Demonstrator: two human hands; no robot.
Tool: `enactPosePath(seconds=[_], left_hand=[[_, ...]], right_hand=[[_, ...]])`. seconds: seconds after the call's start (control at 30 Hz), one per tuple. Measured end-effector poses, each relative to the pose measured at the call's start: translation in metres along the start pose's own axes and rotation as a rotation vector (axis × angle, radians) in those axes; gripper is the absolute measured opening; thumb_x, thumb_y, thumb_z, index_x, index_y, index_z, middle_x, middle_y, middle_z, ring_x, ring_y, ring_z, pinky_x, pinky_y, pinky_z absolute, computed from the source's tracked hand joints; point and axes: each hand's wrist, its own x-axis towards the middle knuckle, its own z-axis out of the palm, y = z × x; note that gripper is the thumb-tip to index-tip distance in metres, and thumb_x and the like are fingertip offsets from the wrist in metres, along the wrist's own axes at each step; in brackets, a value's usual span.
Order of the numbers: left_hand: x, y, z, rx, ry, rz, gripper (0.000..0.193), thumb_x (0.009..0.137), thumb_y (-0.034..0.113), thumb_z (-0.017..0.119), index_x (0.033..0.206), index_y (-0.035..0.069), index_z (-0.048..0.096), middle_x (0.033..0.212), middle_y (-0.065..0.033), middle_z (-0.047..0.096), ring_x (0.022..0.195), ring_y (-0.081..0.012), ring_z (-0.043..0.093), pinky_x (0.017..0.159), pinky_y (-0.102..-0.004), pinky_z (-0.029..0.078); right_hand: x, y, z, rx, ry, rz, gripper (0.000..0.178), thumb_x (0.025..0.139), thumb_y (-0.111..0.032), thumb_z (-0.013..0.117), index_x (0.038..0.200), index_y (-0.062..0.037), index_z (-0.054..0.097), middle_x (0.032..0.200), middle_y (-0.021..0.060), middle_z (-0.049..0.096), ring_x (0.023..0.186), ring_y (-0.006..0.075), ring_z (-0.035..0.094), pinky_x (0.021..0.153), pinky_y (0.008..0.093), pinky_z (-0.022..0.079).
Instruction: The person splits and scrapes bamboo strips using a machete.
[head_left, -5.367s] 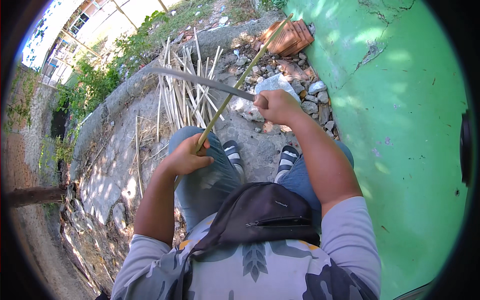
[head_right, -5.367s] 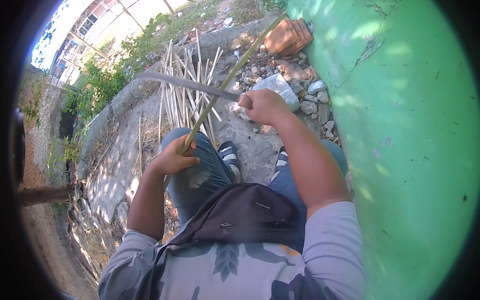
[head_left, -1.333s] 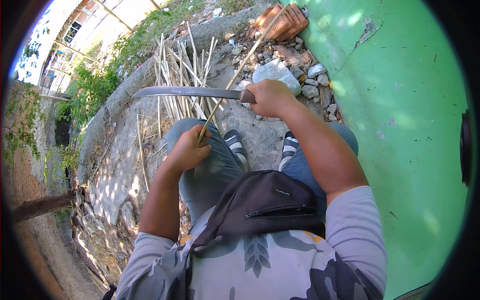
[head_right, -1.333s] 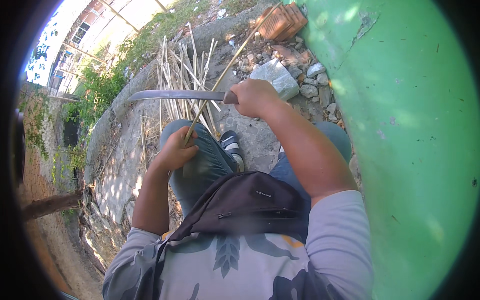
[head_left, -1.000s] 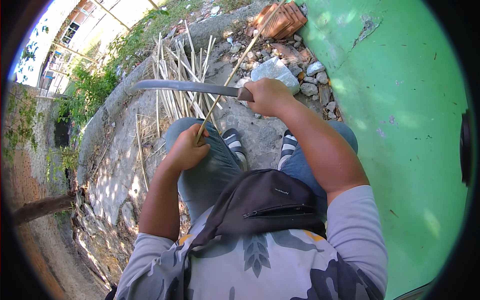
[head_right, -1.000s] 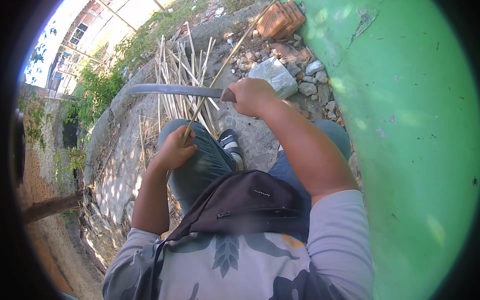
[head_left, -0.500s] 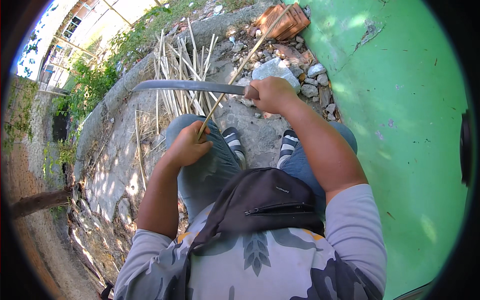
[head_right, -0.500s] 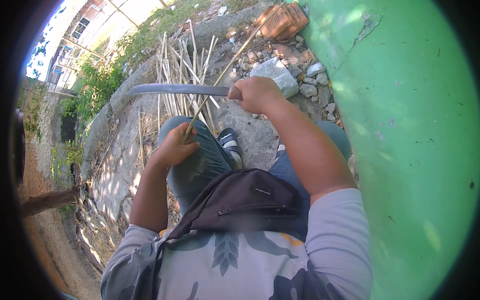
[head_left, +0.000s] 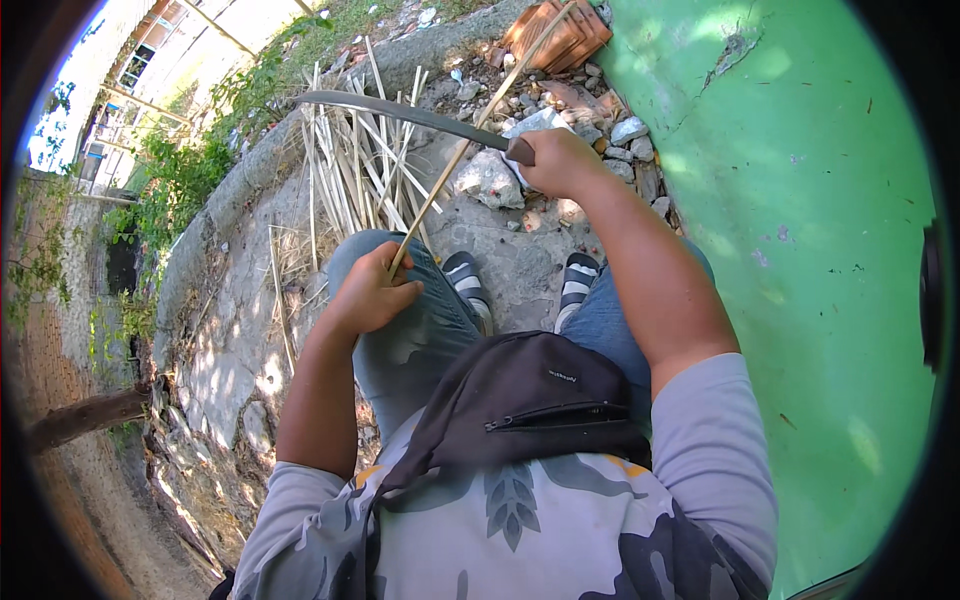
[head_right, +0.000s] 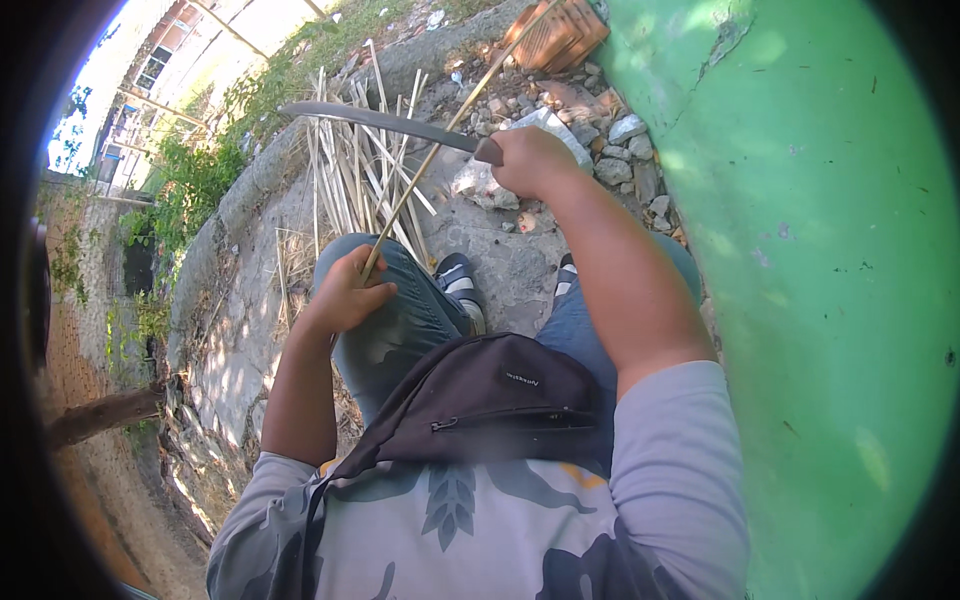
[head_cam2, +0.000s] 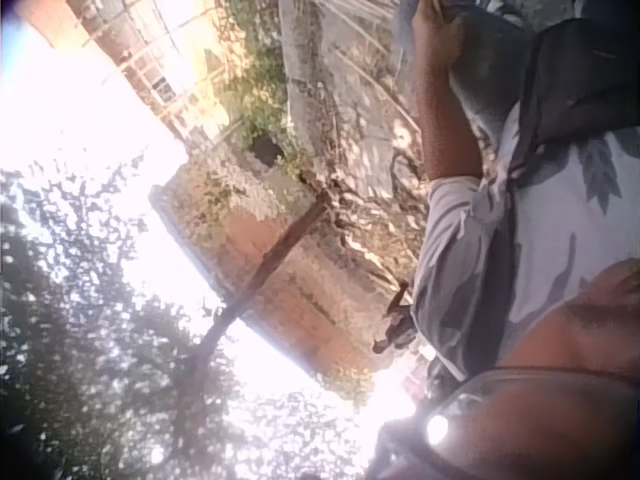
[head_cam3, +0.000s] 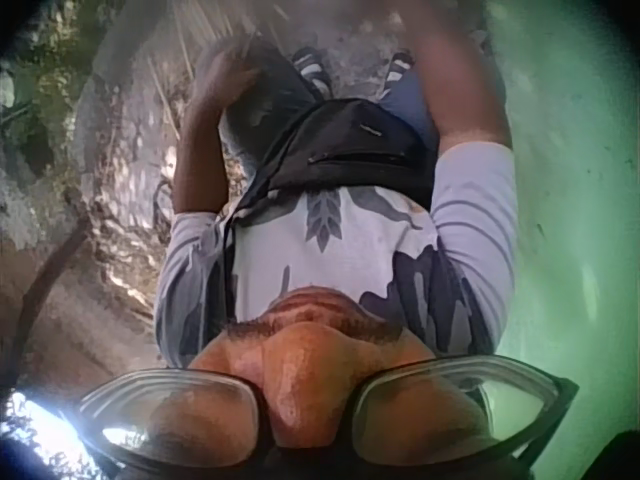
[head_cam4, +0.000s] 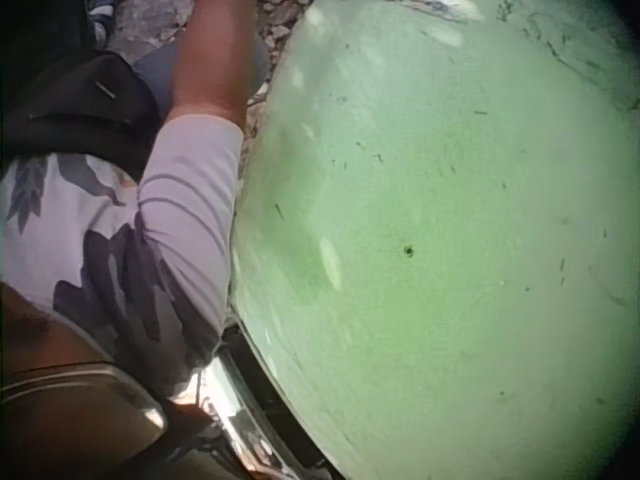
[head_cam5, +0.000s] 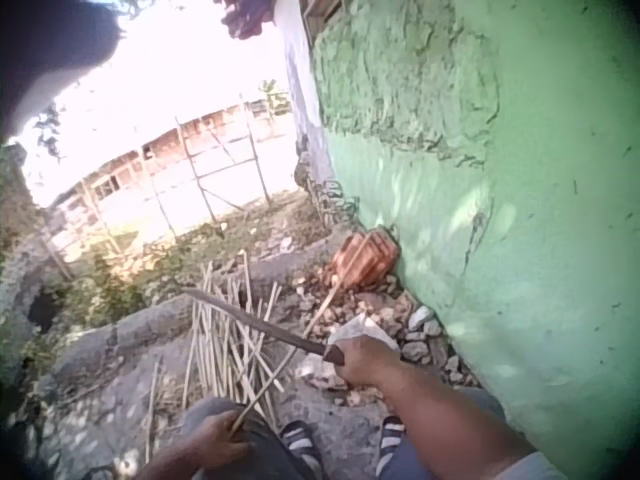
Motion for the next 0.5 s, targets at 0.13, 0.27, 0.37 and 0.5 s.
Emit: enactPosePath(seconds=[0.13, 0.27, 0.37, 0.5], left_hand=[[-0.002, -0.006, -0.004, -0.028, 0.016, 0.004, 0.027, 0.085, 0.009, 0.076, 0.100, 0.004, 0.053, 0.073, 0.0037, 0.048, 0.067, -0.0088, 0.045, 0.060, -0.0291, 0.040], [-0.007, -0.005, -0.003, -0.074, 0.024, -0.024, 0.028, 0.085, 0.007, 0.076, 0.100, 0.005, 0.052, 0.073, 0.0039, 0.048, 0.067, -0.0082, 0.044, 0.060, -0.0285, 0.039], [-0.003, -0.001, -0.001, -0.076, -0.013, -0.010, 0.029, 0.085, 0.006, 0.076, 0.100, 0.005, 0.052, 0.073, 0.0044, 0.047, 0.066, -0.0075, 0.043, 0.059, -0.0278, 0.038], [-0.002, -0.004, -0.003, -0.119, -0.011, -0.029, 0.029, 0.085, 0.004, 0.076, 0.100, 0.005, 0.051, 0.072, 0.0051, 0.046, 0.065, -0.0065, 0.042, 0.058, -0.0271, 0.037]], right_hand=[[-0.001, -0.021, -0.003, -0.001, -0.015, -0.018, 0.014, 0.083, -0.025, 0.068, 0.092, -0.0144, 0.070, 0.086, 0.0135, 0.072, 0.085, 0.0357, 0.070, 0.076, 0.0479, 0.054], [-0.008, -0.039, -0.013, -0.095, -0.101, -0.119, 0.014, 0.083, -0.025, 0.069, 0.093, -0.0155, 0.071, 0.086, 0.0134, 0.072, 0.084, 0.0361, 0.070, 0.075, 0.0487, 0.054], [0.000, -0.006, -0.004, -0.029, -0.025, -0.035, 0.015, 0.083, -0.026, 0.070, 0.094, -0.0162, 0.070, 0.086, 0.0133, 0.072, 0.084, 0.0361, 0.070, 0.075, 0.0489, 0.054], [-0.001, -0.018, -0.005, 0.007, 0.014, 0.061, 0.017, 0.084, -0.028, 0.072, 0.100, -0.0223, 0.073, 0.093, 0.0096, 0.074, 0.092, 0.0316, 0.071, 0.082, 0.0461, 0.056]])
